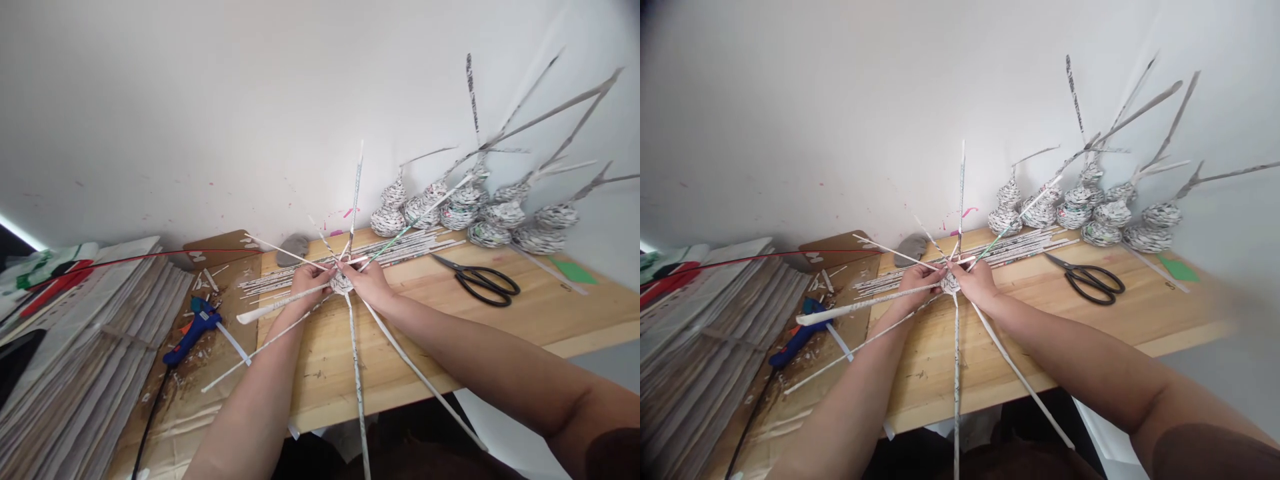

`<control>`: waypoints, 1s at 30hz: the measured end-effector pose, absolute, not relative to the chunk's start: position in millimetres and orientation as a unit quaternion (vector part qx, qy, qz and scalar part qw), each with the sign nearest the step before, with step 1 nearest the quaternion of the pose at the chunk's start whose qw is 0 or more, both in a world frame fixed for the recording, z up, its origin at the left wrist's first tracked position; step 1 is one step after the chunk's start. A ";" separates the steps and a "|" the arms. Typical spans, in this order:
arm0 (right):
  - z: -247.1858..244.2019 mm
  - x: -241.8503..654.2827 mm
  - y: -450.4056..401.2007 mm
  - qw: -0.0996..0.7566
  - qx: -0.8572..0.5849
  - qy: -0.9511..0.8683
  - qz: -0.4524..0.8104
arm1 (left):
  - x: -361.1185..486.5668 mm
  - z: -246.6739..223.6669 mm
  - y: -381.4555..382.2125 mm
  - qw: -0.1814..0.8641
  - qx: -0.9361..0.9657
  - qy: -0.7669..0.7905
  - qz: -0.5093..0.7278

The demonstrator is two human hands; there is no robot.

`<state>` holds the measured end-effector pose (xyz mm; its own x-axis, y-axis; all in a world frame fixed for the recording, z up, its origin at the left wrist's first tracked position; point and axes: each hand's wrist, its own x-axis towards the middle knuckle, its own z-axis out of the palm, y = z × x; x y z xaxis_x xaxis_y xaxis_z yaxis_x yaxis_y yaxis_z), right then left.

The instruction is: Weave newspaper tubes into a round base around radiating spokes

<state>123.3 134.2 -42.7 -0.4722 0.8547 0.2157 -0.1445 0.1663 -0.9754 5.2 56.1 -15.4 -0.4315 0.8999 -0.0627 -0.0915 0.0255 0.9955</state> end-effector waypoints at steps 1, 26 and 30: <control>-42.5 123.5 134.2 0.429 -0.281 -0.632 0.581 | 4.5 -17.4 56.8 0.409 0.351 0.584 0.607; -32.8 127.5 131.5 0.428 -0.262 -0.663 0.555 | 8.8 -24.5 60.6 0.441 0.292 0.500 0.685; -33.0 126.7 129.7 0.419 -0.285 -0.631 0.588 | 4.8 -26.4 61.8 0.439 0.270 0.496 0.699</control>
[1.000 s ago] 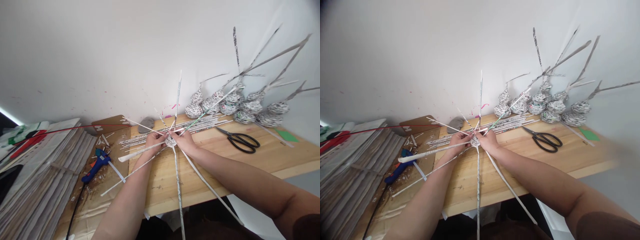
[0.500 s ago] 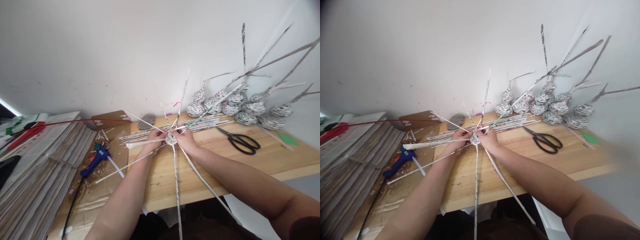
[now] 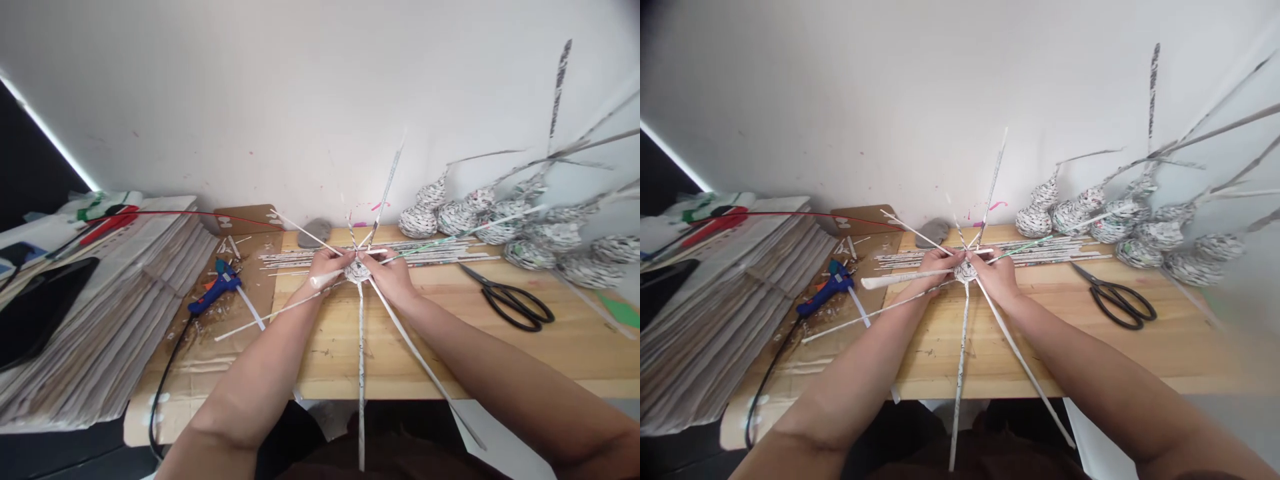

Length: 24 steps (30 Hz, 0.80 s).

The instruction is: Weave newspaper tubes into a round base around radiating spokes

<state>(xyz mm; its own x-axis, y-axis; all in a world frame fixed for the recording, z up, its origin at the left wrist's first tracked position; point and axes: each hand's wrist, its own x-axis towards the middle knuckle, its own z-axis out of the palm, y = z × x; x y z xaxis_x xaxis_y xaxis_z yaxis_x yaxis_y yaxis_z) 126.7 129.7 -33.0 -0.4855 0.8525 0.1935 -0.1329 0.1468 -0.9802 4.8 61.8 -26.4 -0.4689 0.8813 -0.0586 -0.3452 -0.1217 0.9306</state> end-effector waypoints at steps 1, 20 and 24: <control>-33.0 127.0 129.9 0.423 -0.286 -0.633 0.582 | 4.7 -25.8 61.5 0.440 0.265 0.494 0.702; -31.0 127.1 130.5 0.429 -0.256 -0.632 0.592 | 3.3 -24.0 58.2 0.426 0.290 0.515 0.684; -26.8 127.6 128.1 0.418 -0.253 -0.642 0.591 | 2.7 -29.0 59.1 0.443 0.283 0.519 0.674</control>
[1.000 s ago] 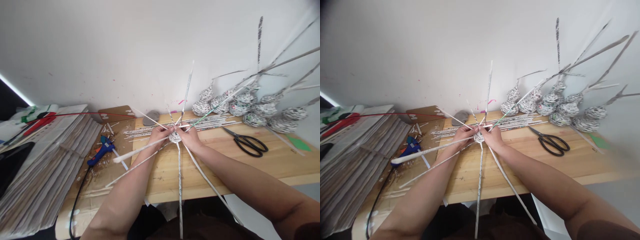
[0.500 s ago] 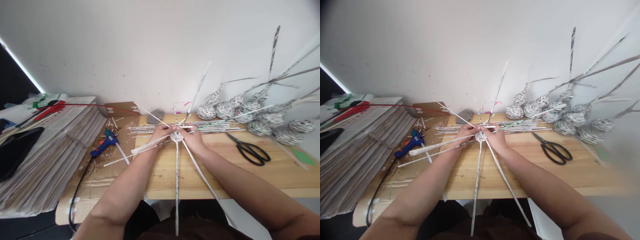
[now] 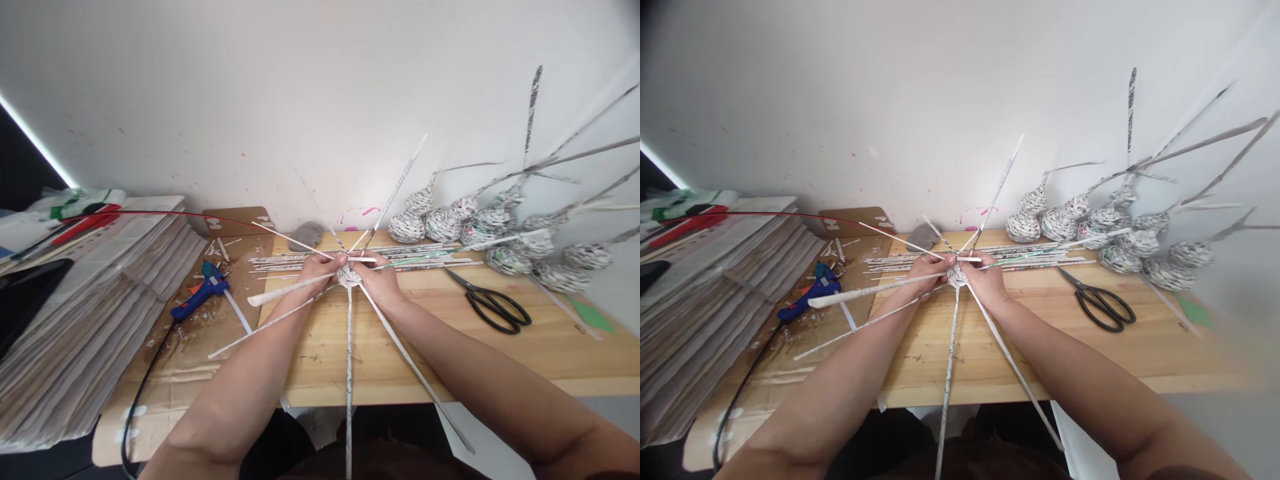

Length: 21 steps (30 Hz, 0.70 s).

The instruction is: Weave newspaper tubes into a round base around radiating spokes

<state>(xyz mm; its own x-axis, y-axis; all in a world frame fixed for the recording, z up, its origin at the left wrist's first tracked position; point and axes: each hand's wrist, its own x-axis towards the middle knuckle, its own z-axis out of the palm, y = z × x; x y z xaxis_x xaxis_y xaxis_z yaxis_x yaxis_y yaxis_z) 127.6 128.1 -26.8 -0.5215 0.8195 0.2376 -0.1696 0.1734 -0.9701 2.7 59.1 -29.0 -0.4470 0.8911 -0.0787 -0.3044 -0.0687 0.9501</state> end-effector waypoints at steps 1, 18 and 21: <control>-25.8 127.9 127.4 0.415 -0.255 -0.642 0.591 | 2.8 -29.8 59.2 0.444 0.279 0.520 0.674; -27.1 125.8 128.2 0.421 -0.263 -0.635 0.592 | 10.0 -27.1 60.8 0.437 0.280 0.512 0.685; -28.3 125.4 129.2 0.443 -0.271 -0.639 0.568 | 9.6 -26.2 60.7 0.421 0.268 0.521 0.692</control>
